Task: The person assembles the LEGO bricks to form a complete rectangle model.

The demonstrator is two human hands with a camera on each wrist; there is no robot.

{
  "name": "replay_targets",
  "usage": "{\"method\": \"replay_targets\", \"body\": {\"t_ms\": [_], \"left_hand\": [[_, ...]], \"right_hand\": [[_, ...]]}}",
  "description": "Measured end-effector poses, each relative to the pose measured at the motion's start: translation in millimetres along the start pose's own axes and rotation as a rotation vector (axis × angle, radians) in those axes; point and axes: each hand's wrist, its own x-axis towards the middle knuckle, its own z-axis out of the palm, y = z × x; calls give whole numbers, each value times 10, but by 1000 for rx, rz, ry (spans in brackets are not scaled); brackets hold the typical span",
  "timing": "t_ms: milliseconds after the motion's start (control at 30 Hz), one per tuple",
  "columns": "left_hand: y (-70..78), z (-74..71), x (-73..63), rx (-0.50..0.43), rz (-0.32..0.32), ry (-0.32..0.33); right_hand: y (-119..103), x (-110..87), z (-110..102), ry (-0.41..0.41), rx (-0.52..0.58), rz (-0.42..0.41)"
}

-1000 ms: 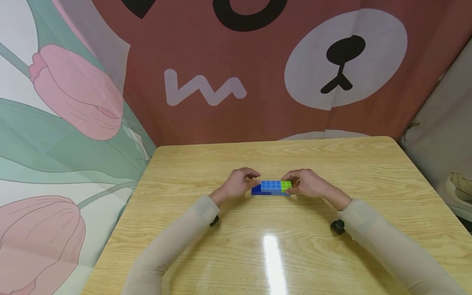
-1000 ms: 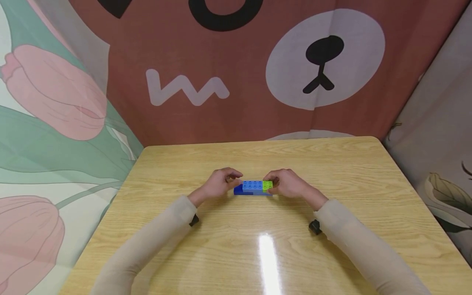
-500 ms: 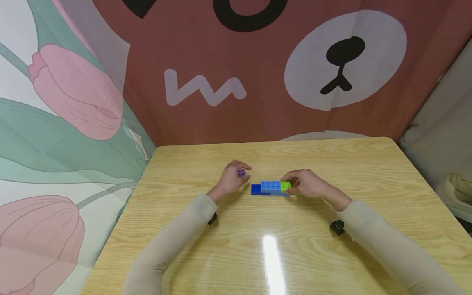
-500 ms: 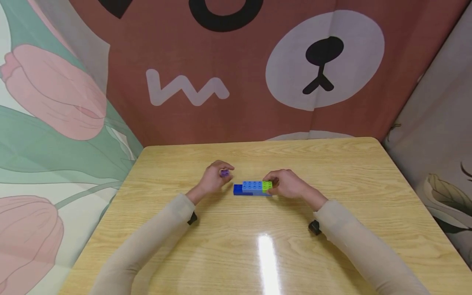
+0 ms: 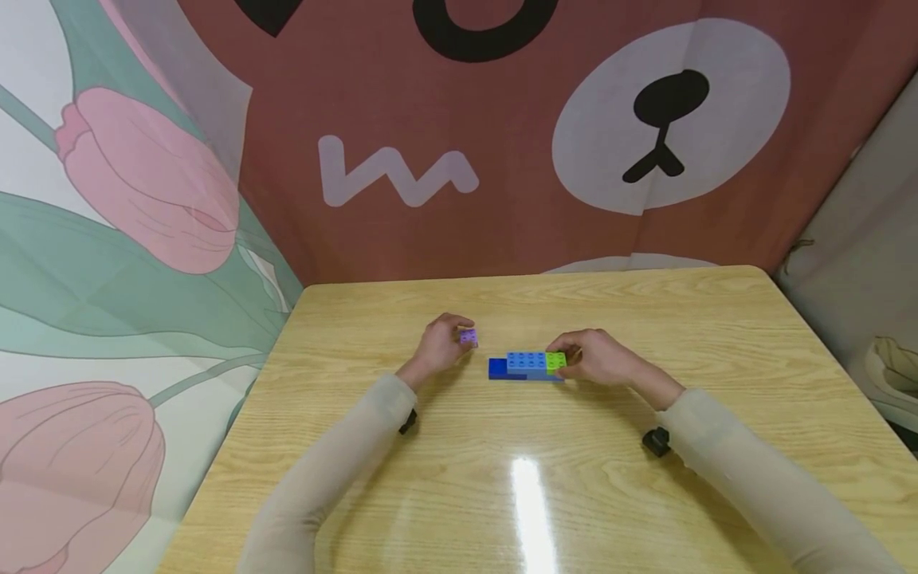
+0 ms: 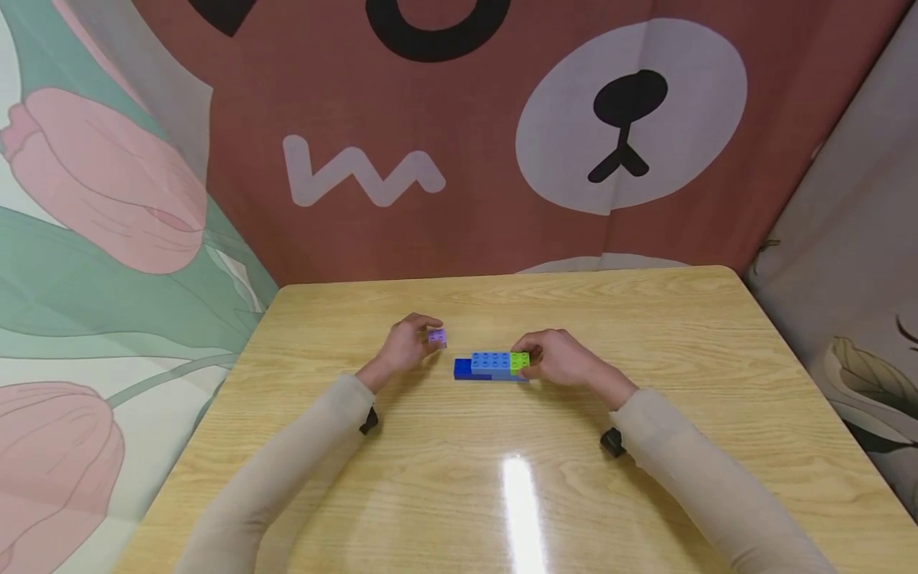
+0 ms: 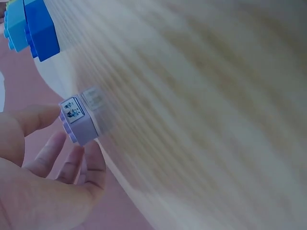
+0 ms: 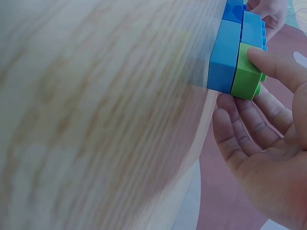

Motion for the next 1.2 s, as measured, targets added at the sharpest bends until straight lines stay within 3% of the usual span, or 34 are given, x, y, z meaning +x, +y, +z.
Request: {"method": "replay_targets", "body": {"t_ms": [300,633,1200], "left_hand": [[-28,0,15,-15,-44,-50],[-37,16,14,4,-58,-61],[3,-20,-37,-66,-85,-65]], "right_hand": [[3,10,-8,0,-3,-5],[-6,8,-6,-5,2,0],[-4,1,-2,-3,-2,3]]}}
